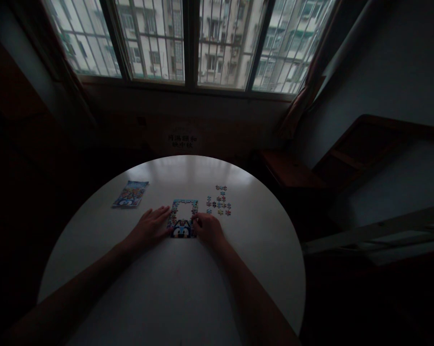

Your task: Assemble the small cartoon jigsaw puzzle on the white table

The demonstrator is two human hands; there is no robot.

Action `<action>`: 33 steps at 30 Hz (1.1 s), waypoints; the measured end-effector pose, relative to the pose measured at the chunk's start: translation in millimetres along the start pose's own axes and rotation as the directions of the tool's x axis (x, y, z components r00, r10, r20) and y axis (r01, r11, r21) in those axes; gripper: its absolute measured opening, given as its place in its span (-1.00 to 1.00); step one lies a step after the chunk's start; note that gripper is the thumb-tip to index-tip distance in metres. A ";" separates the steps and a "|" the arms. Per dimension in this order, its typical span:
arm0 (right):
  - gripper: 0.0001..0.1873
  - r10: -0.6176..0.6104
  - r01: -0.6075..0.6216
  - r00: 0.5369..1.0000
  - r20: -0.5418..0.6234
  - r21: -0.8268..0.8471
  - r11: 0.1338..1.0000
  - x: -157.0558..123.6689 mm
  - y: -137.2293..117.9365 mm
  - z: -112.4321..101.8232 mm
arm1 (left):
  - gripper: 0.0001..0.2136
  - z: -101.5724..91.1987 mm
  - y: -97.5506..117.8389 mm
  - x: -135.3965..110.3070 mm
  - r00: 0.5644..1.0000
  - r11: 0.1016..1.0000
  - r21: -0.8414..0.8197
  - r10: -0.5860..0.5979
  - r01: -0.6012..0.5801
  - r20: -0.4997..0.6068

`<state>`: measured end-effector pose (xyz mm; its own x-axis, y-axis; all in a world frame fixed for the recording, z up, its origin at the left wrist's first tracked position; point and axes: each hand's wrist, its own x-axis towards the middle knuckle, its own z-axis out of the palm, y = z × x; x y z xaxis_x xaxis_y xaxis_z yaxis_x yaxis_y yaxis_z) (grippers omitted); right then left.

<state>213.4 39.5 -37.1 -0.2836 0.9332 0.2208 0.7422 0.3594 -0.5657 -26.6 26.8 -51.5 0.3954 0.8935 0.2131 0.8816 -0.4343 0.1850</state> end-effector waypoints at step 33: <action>-0.78 -0.013 0.013 1.000 -0.007 0.002 1.000 0.0 1.7 1.6 | -0.56 2.5 -0.9 1.0 1.000 1.000 0.006 -0.012 0.012 0.012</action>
<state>213.7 40.1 -39.3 -0.2893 0.9283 0.2337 0.7373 0.3718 -0.5640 -26.4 28.4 -53.9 0.3882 0.8998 0.1991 0.8876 -0.4232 0.1818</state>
